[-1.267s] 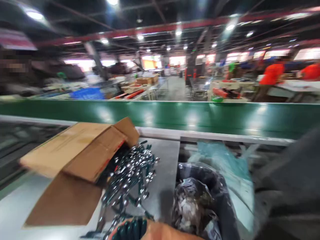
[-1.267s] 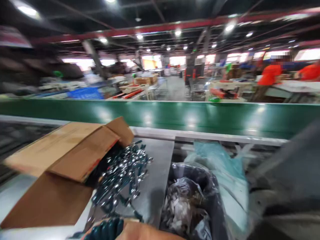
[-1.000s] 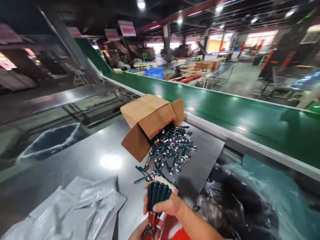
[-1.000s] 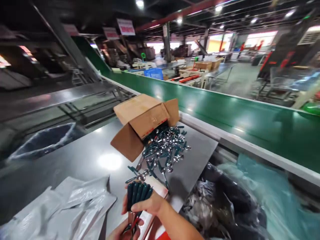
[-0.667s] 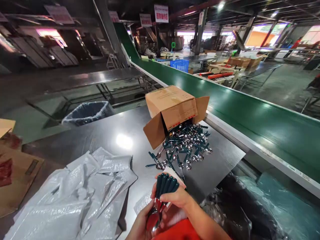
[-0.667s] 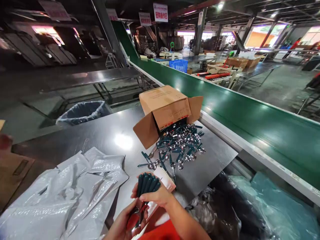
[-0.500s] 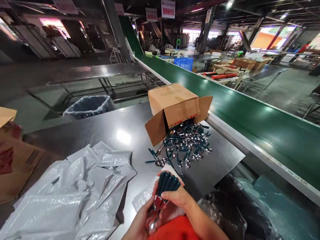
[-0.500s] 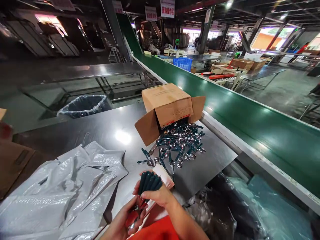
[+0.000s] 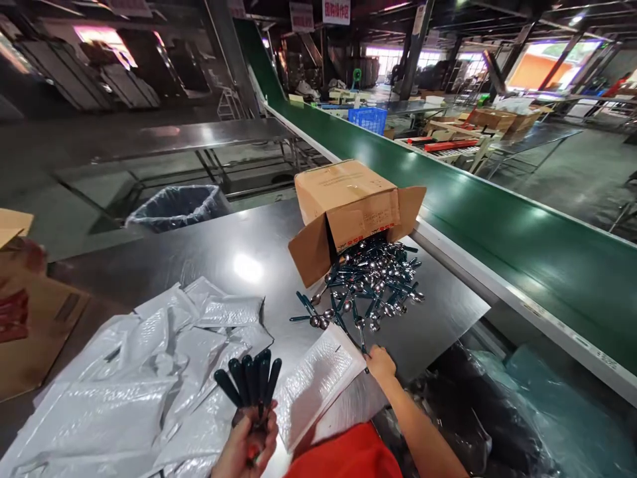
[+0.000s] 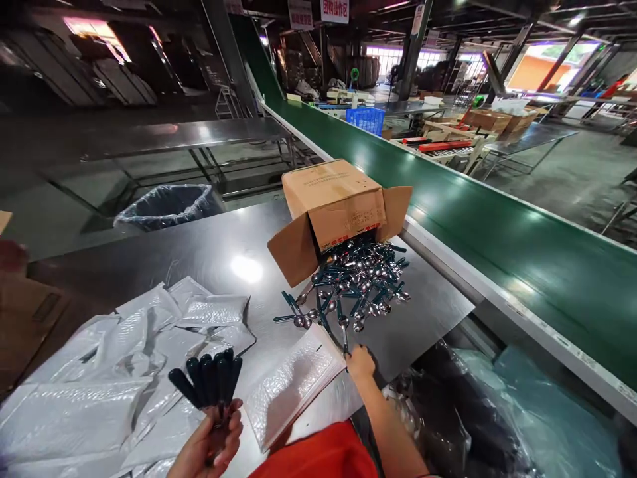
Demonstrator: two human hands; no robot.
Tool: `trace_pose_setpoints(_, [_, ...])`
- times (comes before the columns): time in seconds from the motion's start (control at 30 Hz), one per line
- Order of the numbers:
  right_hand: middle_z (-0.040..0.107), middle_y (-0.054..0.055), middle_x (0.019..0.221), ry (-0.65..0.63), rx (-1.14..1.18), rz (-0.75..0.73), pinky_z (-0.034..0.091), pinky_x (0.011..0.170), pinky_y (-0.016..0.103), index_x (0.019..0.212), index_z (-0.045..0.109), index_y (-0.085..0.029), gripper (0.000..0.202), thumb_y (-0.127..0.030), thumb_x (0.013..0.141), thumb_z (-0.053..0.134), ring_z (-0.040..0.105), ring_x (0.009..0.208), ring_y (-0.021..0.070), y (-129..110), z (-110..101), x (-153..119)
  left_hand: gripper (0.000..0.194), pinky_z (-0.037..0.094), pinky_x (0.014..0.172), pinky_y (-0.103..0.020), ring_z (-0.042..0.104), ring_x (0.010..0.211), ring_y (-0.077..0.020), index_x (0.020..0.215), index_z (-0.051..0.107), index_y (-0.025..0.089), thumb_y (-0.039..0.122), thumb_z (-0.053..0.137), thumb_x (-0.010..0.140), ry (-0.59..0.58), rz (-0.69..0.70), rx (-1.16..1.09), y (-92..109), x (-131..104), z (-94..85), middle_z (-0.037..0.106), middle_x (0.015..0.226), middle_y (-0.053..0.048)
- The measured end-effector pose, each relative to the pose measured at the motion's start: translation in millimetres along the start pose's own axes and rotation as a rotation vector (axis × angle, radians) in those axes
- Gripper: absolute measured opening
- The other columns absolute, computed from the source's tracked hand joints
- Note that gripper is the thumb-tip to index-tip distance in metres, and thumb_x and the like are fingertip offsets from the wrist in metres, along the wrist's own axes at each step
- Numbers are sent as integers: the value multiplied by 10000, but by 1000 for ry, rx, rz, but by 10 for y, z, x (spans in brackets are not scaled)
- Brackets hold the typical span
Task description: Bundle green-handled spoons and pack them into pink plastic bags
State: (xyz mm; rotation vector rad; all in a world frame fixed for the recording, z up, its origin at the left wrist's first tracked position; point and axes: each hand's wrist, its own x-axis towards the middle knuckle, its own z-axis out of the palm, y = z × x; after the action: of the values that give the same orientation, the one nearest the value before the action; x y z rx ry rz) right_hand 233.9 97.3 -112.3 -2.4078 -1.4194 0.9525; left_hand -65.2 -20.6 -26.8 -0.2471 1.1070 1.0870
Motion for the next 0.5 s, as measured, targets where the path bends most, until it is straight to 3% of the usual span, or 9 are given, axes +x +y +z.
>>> trace_pose_setpoints(0.07, [690,181,993,17,-97,10,493,820,376,843,700,-136,96,-220,813,663,685,1001,316,97,127,-27,54,291,306,-145,465,424,-71,792,644,124,176,647,808,75,26,-60,-27,-16,-2,685,695,-67])
trace_pose_setpoints(0.13, [680,205,1040,32,-165,-7,501,800,371,863,715,-134,132,-239,843,638,687,1008,321,122,211,-45,90,255,286,-135,449,412,-63,742,613,132,192,638,805,71,61,-90,-71,-15,28,718,793,-101])
trace_pose_setpoints(0.27, [687,207,1044,32,-257,-59,513,773,344,905,730,-117,169,-198,878,584,702,991,307,112,238,-27,190,232,305,-117,449,403,-67,681,591,138,237,739,748,-26,39,-38,-115,39,91,597,570,-16])
trace_pose_setpoints(0.37, [686,204,1084,37,-305,-90,520,788,341,980,719,-98,189,-207,868,613,689,1039,319,131,221,-39,339,271,337,-126,471,416,-68,707,604,139,358,858,656,-75,56,103,-102,45,166,543,525,29])
trace_pose_setpoints(0.5, [687,241,1075,91,-337,-57,526,774,363,1046,683,-58,235,-162,893,538,697,1021,336,188,153,-88,445,277,336,-143,474,396,-73,690,591,151,498,860,618,-30,158,242,-71,-39,350,537,504,36])
